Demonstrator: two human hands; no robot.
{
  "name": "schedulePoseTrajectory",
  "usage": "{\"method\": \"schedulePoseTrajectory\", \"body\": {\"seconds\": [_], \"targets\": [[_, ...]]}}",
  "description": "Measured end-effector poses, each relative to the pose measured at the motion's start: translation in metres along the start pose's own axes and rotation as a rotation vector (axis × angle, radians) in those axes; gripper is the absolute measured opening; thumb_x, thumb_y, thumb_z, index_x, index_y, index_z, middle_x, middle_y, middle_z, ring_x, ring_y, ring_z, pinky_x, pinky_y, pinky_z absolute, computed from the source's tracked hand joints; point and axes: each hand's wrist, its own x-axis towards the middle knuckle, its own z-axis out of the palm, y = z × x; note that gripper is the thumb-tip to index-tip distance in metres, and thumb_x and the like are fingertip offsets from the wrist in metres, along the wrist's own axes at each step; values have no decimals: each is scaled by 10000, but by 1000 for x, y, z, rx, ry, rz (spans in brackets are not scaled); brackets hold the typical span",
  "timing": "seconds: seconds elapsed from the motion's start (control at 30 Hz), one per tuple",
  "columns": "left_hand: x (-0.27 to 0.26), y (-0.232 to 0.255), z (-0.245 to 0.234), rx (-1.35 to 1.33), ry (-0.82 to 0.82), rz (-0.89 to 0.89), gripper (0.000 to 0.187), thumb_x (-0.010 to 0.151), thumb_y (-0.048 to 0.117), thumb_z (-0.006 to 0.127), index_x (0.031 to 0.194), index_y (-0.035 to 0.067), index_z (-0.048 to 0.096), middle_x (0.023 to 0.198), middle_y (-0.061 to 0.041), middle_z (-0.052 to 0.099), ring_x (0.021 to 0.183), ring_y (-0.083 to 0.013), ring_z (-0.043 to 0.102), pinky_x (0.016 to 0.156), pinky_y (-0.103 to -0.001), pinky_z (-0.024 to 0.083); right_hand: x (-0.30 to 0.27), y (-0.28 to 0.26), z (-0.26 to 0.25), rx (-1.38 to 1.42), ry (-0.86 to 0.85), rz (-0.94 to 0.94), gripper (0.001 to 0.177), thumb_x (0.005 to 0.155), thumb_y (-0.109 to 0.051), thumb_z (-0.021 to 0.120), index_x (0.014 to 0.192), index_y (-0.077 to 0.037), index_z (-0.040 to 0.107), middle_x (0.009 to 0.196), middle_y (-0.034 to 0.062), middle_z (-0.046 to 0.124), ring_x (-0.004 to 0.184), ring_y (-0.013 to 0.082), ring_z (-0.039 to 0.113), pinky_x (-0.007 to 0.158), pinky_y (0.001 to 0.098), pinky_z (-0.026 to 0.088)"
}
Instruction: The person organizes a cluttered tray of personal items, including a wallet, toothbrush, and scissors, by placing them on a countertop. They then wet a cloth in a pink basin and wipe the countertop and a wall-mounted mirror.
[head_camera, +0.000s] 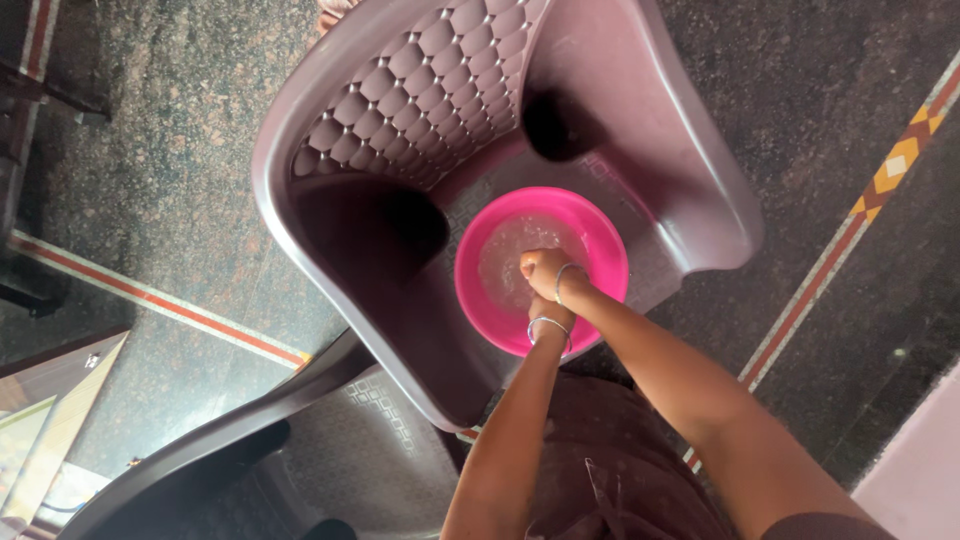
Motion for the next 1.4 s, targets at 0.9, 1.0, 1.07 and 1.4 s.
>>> {"method": "schedulePoseTrajectory", "body": {"seconds": [0.9, 1.0, 1.07, 1.4], "targets": [[-102, 95, -148, -282, 161, -336, 682, 815, 409, 824, 1263, 1, 510, 1032, -272, 704, 985, -405, 695, 818, -480, 569, -35, 25, -18, -196, 316, -254, 216, 979, -258, 555, 1138, -170, 672, 1110, 206, 693, 1004, 395, 676, 881, 481, 536], [-109, 93, -155, -492, 294, -153, 503, 806, 337, 798, 1143, -4, 647, 987, -260, 734, 885, -393, 709, 764, -473, 548, -49, 41, -38, 57, 404, -320, 280, 917, -225, 646, 1194, -181, 649, 1123, 199, 670, 936, 367, 690, 816, 443, 567], [-121, 101, -155, -896, 310, -26, 366, 835, 200, 726, 1117, -33, 717, 942, -273, 753, 748, -414, 734, 655, -492, 527, -75, 39, -52, 499, 317, -361, 405, 890, -153, 705, 1277, -151, 588, 1043, 140, 717, 924, 305, 703, 754, 431, 601], [-335, 139, -166, -1768, 496, 119, 106, 900, 80, 585, 992, 77, 638, 899, -88, 692, 774, -214, 666, 667, -371, 554, -259, 11, -67, 1251, -284, -333, 432, 925, -183, 567, 1350, -115, 592, 1022, 30, 688, 731, 148, 637, 671, 389, 598]]}}
